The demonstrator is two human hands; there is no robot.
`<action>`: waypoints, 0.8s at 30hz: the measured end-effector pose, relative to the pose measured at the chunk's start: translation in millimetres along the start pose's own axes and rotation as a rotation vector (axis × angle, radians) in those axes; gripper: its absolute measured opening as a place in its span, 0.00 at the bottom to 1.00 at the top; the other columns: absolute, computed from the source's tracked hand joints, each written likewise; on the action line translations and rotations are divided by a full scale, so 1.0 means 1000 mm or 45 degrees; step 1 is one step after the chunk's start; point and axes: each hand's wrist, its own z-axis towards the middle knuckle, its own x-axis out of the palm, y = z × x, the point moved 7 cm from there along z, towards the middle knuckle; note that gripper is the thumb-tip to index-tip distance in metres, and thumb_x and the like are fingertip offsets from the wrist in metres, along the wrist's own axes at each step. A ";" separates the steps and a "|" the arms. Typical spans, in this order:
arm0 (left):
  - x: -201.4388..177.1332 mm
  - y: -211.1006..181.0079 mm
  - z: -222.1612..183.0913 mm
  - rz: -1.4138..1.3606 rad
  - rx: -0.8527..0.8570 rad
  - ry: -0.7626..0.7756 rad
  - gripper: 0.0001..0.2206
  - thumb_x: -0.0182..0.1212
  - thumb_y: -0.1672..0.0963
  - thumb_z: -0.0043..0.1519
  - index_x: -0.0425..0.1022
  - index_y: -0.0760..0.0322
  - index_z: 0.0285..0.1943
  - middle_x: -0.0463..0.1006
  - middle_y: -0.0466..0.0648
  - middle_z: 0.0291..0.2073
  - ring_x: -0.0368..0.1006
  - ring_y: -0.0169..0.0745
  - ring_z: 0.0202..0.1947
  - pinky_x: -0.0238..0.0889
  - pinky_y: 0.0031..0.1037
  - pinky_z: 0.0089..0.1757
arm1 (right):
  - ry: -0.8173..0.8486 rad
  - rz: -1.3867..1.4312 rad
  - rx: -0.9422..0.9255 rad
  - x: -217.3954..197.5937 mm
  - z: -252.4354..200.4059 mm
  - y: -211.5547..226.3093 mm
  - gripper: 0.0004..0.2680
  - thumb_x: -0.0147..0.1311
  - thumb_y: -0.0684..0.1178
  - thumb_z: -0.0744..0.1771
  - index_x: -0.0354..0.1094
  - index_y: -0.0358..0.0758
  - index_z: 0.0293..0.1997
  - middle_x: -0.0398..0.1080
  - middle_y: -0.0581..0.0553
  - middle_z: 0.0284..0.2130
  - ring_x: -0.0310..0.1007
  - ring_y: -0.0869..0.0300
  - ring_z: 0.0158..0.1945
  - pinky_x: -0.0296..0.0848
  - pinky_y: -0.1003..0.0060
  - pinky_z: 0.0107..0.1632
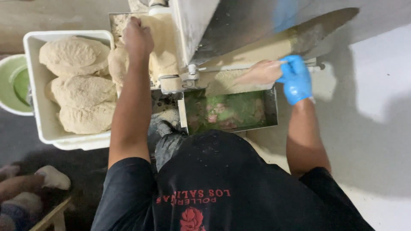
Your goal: Breading raw chicken pieces using an industrial breading machine in a food production facility.
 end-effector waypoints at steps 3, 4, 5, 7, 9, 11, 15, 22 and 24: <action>-0.002 -0.007 0.007 0.031 0.138 -0.056 0.05 0.58 0.61 0.60 0.73 0.64 0.44 0.83 0.61 0.35 0.78 0.66 0.38 0.68 0.55 0.37 | -0.189 -0.327 -0.266 -0.026 0.036 0.036 0.08 0.49 0.53 0.71 0.70 0.47 0.51 0.76 0.45 0.44 0.74 0.55 0.47 0.70 0.54 0.50; 0.003 -0.013 0.012 0.044 0.237 -0.087 0.06 0.59 0.61 0.58 0.72 0.64 0.43 0.83 0.65 0.35 0.77 0.75 0.39 0.67 0.58 0.42 | -0.270 -0.331 -0.344 -0.035 0.044 0.049 0.05 0.49 0.50 0.73 0.68 0.46 0.52 0.76 0.44 0.44 0.74 0.53 0.47 0.71 0.54 0.52; -0.006 -0.021 0.007 0.052 0.231 -0.103 0.06 0.59 0.61 0.58 0.72 0.64 0.43 0.83 0.65 0.35 0.77 0.75 0.39 0.67 0.58 0.42 | -0.260 -0.320 -0.356 -0.023 0.058 0.048 0.05 0.49 0.50 0.73 0.68 0.46 0.52 0.76 0.44 0.44 0.74 0.53 0.47 0.71 0.54 0.52; -0.015 -0.042 -0.003 0.016 0.220 -0.036 0.06 0.58 0.63 0.65 0.73 0.68 0.50 0.82 0.59 0.39 0.79 0.55 0.38 0.73 0.47 0.35 | -0.323 -0.645 -0.232 -0.005 0.085 0.041 0.06 0.45 0.43 0.70 0.66 0.41 0.50 0.75 0.26 0.37 0.73 0.30 0.37 0.67 0.35 0.38; -0.021 -0.053 -0.007 0.019 0.190 -0.009 0.06 0.59 0.62 0.67 0.73 0.67 0.51 0.83 0.57 0.38 0.79 0.51 0.36 0.75 0.42 0.33 | -0.078 -0.594 -0.102 0.044 0.055 0.079 0.08 0.49 0.47 0.71 0.65 0.39 0.55 0.74 0.28 0.47 0.73 0.33 0.47 0.70 0.38 0.48; -0.024 -0.060 -0.007 0.025 0.158 0.013 0.06 0.59 0.61 0.68 0.73 0.66 0.52 0.84 0.55 0.36 0.80 0.46 0.34 0.78 0.37 0.31 | 0.173 -0.538 0.016 0.089 0.028 0.079 0.11 0.53 0.51 0.73 0.65 0.36 0.59 0.73 0.30 0.57 0.74 0.36 0.57 0.72 0.40 0.58; -0.033 -0.074 -0.011 0.106 0.253 0.002 0.07 0.58 0.63 0.67 0.74 0.68 0.52 0.83 0.55 0.33 0.78 0.51 0.33 0.73 0.40 0.30 | 0.553 -0.368 -0.062 0.156 -0.042 0.033 0.19 0.53 0.55 0.71 0.63 0.50 0.72 0.69 0.41 0.67 0.70 0.44 0.67 0.65 0.50 0.69; -0.052 -0.109 -0.012 0.180 0.408 0.014 0.12 0.51 0.67 0.62 0.63 0.61 0.28 0.65 0.46 0.21 0.61 0.41 0.24 0.53 0.39 0.23 | 1.058 -0.822 0.424 0.224 -0.106 -0.225 0.32 0.58 0.66 0.66 0.52 0.49 0.80 0.47 0.42 0.80 0.51 0.46 0.79 0.55 0.48 0.77; -0.057 -0.118 -0.009 0.200 0.477 -0.018 0.06 0.53 0.64 0.63 0.68 0.63 0.34 0.70 0.54 0.25 0.65 0.54 0.28 0.55 0.48 0.26 | 1.017 -0.772 0.504 0.207 -0.114 -0.244 0.36 0.63 0.66 0.63 0.50 0.50 0.80 0.44 0.39 0.79 0.51 0.43 0.79 0.57 0.49 0.77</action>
